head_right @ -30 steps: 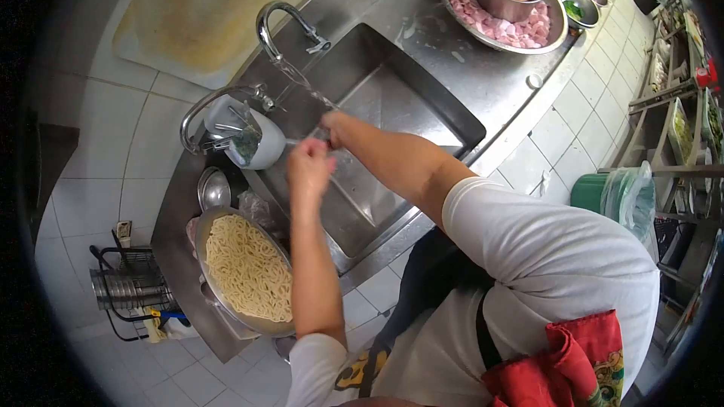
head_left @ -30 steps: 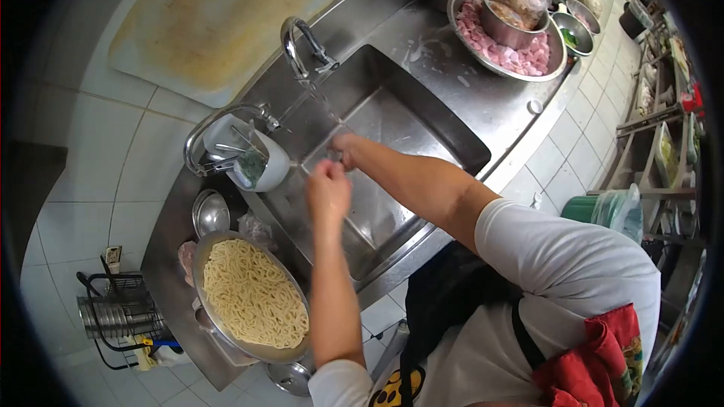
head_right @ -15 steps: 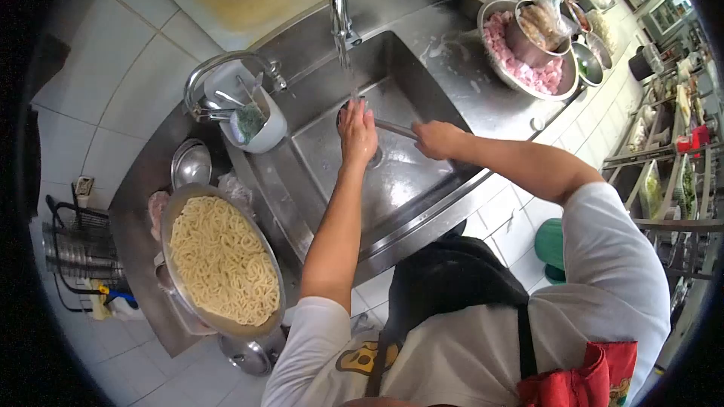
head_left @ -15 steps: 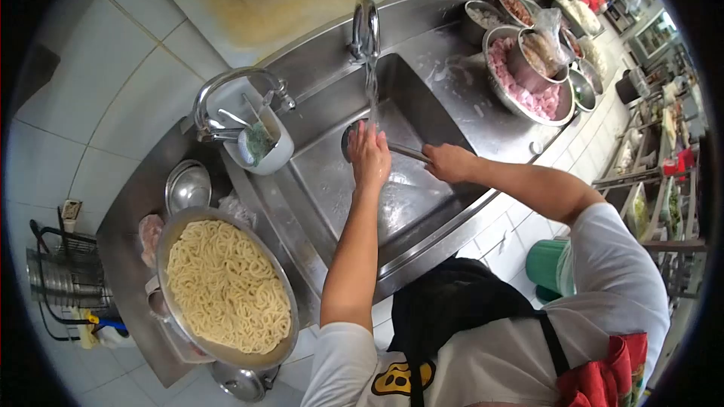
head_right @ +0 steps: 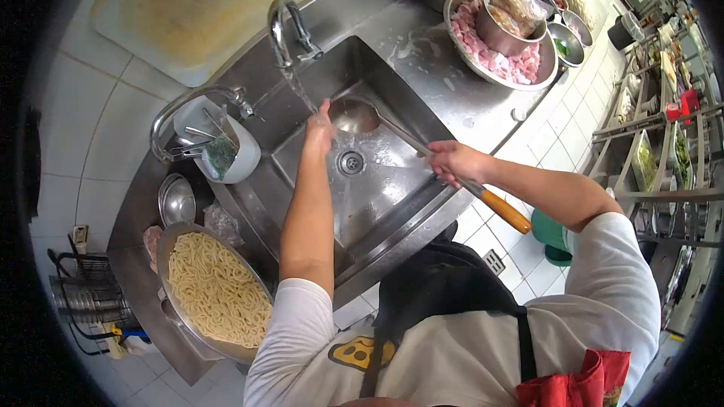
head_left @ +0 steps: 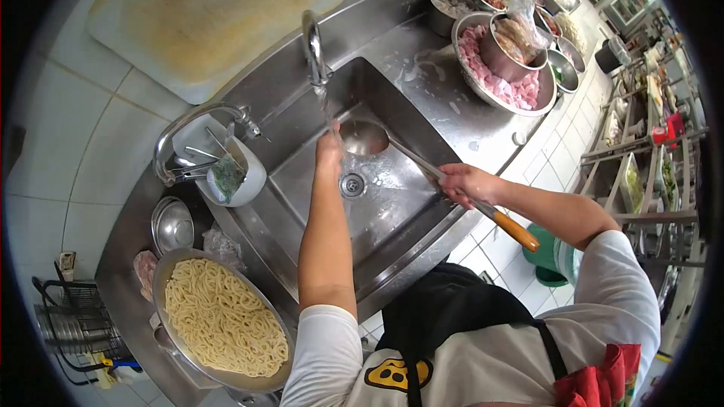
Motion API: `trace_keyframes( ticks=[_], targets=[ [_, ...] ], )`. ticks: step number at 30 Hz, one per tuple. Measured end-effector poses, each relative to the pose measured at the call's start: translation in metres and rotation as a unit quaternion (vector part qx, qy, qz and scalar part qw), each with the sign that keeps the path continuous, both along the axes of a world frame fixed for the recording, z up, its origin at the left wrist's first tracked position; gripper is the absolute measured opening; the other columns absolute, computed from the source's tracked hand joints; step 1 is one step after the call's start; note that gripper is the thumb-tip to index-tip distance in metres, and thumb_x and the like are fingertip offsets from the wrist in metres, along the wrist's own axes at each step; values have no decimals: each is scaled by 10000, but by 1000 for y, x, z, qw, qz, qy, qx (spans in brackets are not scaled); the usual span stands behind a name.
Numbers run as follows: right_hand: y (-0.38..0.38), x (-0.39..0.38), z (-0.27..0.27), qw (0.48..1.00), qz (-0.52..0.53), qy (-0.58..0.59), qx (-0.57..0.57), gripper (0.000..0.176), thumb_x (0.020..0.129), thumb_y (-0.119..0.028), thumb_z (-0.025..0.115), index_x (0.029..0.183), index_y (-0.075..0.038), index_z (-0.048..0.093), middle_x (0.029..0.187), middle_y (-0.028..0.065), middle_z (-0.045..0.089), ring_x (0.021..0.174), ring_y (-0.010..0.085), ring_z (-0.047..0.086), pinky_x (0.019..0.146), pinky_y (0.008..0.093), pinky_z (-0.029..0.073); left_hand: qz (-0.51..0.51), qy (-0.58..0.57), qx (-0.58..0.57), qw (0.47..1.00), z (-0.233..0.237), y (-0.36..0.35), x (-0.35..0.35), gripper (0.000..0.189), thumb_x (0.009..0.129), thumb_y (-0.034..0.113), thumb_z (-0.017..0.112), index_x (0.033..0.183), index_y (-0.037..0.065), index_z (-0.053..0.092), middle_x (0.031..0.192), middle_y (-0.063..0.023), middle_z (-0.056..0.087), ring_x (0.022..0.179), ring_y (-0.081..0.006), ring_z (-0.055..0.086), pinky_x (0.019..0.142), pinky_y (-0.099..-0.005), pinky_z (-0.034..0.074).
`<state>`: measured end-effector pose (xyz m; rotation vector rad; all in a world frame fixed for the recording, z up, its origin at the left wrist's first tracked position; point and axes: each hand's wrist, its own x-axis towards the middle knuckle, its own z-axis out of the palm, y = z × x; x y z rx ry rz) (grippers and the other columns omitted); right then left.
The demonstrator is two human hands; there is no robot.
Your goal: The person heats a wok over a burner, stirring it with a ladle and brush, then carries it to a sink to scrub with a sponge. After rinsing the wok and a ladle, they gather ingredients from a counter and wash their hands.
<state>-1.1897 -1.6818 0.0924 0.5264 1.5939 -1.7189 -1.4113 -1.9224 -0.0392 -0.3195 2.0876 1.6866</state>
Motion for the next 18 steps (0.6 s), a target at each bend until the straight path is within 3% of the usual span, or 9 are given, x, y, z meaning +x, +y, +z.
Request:
trace_keyframes(
  ticks=[1,3,6,8,9,11,13,16,18],
  targets=[
    [0,-6,-11,991,-62,-61,-103,323,998,-218,437,1249,-18,473,668,-27,440,498,46,426,402,213,382,36,53,-19,998,-11,10,-5,451,923,390,536,1176,23,609,1157,-168,638,988,-280,627,812,-378,490],
    [-4,-14,-18,947,-131,-161,-244,353,1033,-259,324,1256,-28,470,670,-56,397,477,24,359,378,200,345,-42,165,-99,980,-23,16,-9,379,901,350,560,1111,47,646,1098,-171,660,975,-309,636,803,-392,494],
    [-19,-16,-40,922,-115,-206,-307,352,1038,-252,284,1221,-27,482,678,-55,399,471,26,354,376,199,344,-79,217,-106,967,-36,10,-13,248,850,281,591,941,87,717,944,-166,693,925,-341,652,809,-404,492],
    [-31,-16,-43,920,-95,-210,-317,345,1041,-269,284,1184,-30,487,669,-58,384,457,20,345,373,193,332,-74,220,-108,967,-81,-9,-22,244,840,268,594,894,71,727,922,-184,692,908,-342,660,811,-406,490],
    [-35,-19,-39,916,-78,-216,-329,336,1041,-276,296,1166,-31,489,665,-57,386,453,19,345,375,194,325,-13,214,-151,965,-100,-12,-24,271,885,313,585,826,69,686,763,-123,674,690,-282,646,641,-376,496],
    [-46,-24,-26,923,-50,-220,-313,320,1041,-301,314,1108,-48,499,641,-62,371,438,13,341,360,190,302,43,2,71,997,-46,-16,-10,293,924,358,572,836,82,612,669,-37,557,564,-167,510,523,-311,409],
    [-56,-29,-35,929,-16,-213,-301,303,1038,-305,328,1082,-62,504,618,-64,368,437,11,342,361,187,296,134,-115,296,939,11,-4,8,292,969,365,530,797,132,494,571,30,333,433,-92,297,398,-274,249],
    [-71,-44,-32,949,6,-198,-246,278,1030,-323,360,1035,-86,505,570,-65,374,425,35,352,363,215,314,133,-104,286,943,19,-3,-4,216,979,314,519,899,113,513,590,25,359,436,-99,310,405,-272,266],
    [-84,-61,-41,967,11,-158,-201,274,1027,-328,372,1029,-86,502,559,-62,388,416,54,360,364,237,328,39,-67,221,972,29,-3,-7,209,972,302,536,970,94,520,621,18,387,444,-105,330,406,-265,270]
  ],
)
